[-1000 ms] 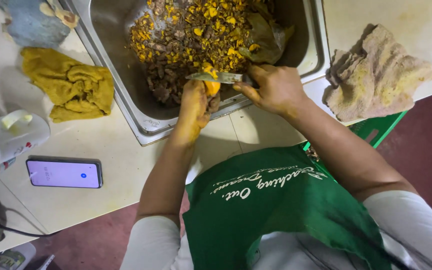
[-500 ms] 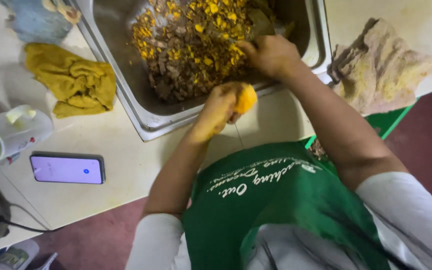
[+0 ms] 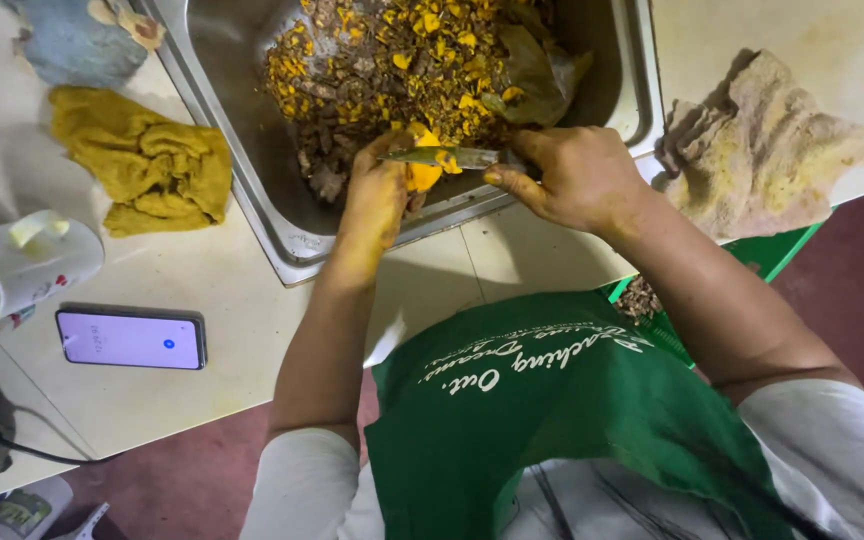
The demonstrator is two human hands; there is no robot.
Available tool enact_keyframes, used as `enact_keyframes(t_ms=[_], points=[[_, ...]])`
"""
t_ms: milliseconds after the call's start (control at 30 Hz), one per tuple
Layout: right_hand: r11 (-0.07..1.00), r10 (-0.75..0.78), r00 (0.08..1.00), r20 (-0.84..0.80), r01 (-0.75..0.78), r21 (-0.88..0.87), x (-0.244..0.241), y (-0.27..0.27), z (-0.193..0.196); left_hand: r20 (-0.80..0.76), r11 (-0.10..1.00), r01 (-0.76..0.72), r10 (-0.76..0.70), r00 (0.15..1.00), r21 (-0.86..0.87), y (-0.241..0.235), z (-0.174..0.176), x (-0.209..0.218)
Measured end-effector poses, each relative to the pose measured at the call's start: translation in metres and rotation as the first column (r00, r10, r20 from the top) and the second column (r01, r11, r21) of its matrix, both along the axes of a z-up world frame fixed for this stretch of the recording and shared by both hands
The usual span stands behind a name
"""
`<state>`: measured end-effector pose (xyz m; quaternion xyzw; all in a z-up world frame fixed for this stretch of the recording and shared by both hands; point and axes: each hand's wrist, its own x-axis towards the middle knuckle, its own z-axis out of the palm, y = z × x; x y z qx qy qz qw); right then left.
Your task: Peeling and scraping turmeric roots using a small knife in a sink
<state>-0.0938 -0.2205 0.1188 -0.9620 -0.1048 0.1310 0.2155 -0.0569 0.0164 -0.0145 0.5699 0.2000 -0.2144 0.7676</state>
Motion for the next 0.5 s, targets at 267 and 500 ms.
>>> enact_keyframes(t_ms=[267, 500], points=[[0.98, -0.079, 0.991, -0.104, 0.058, -0.19, 0.008, 0.002, -0.025, 0.172, 0.83, 0.287, -0.409, 0.896, 0.477, -0.012, 0.079, -0.011], [0.92, -0.355, 0.884, -0.305, 0.388, 0.053, 0.011, -0.037, -0.091, -0.205, 0.997, 0.07, -0.072, 0.976, -0.017, -0.022, 0.045, -0.008]])
